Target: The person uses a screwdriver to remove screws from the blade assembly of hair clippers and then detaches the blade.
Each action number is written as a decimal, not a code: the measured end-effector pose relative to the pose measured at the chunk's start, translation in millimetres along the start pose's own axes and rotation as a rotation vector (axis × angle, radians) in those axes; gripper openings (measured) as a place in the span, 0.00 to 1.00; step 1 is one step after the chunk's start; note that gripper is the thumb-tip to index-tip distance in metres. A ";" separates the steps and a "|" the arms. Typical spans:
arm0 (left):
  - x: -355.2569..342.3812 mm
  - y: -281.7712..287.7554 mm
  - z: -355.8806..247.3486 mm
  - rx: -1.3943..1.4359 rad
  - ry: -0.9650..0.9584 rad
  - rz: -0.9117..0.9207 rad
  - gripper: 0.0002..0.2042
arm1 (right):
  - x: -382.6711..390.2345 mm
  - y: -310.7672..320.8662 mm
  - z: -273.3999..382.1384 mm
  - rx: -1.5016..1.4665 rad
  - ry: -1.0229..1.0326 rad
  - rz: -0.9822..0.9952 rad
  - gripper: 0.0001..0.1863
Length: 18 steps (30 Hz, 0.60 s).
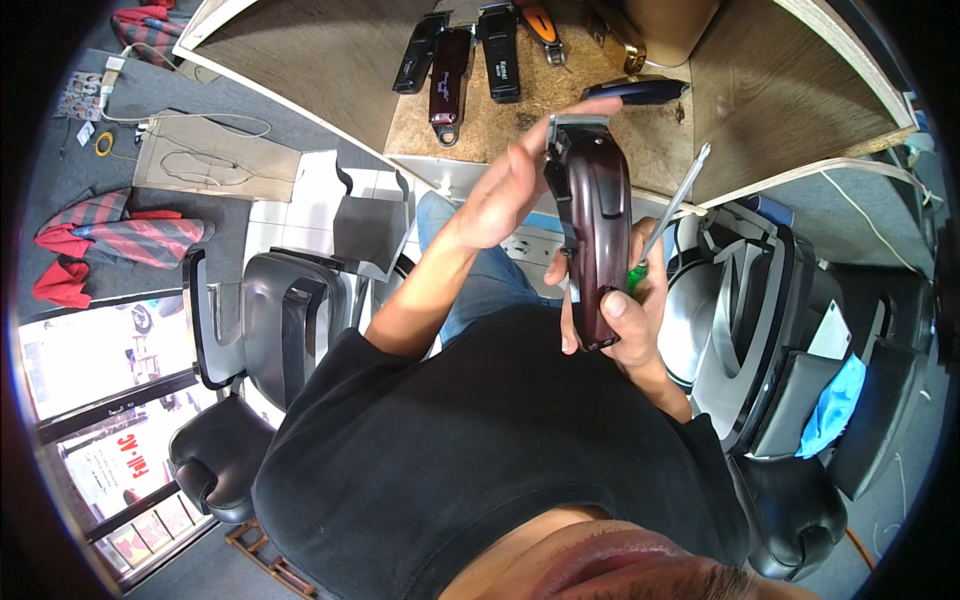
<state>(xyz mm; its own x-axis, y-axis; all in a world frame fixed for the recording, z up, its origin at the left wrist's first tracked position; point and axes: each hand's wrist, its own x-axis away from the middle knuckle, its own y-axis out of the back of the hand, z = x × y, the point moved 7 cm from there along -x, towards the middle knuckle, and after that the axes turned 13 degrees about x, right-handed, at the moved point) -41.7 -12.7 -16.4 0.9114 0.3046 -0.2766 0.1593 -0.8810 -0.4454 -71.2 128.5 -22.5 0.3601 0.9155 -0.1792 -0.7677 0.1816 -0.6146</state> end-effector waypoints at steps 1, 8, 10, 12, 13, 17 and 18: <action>2.4 0.8 1.5 -0.016 -0.015 0.002 0.60 | -0.3 1.4 0.9 0.006 0.013 -0.027 0.27; 8.7 1.7 7.2 -0.046 -0.062 0.051 0.60 | -0.7 5.1 1.9 0.048 0.020 -0.024 0.27; 9.3 2.1 7.2 -0.036 -0.060 0.037 0.59 | -1.0 5.6 2.1 0.078 0.026 -0.029 0.27; 9.8 0.4 4.9 -0.030 -0.053 0.019 0.59 | -0.9 5.5 1.9 0.095 0.024 -0.029 0.26; 8.4 -1.4 1.4 -0.010 -0.034 -0.004 0.58 | -0.9 5.6 1.2 0.105 0.021 -0.038 0.26; 6.0 2.5 -1.9 0.015 -0.015 -0.017 0.58 | -2.1 6.1 -1.8 0.141 0.011 -0.041 0.26; 5.5 4.1 -1.5 0.014 -0.015 -0.017 0.58 | -2.6 6.0 -2.3 0.147 0.009 -0.037 0.26</action>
<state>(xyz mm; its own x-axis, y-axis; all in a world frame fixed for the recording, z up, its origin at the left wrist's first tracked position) -35.4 -15.1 -18.4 0.9027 0.3249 -0.2821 0.1690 -0.8706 -0.4620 -75.5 126.4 -27.5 0.3935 0.9042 -0.1662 -0.8232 0.2661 -0.5016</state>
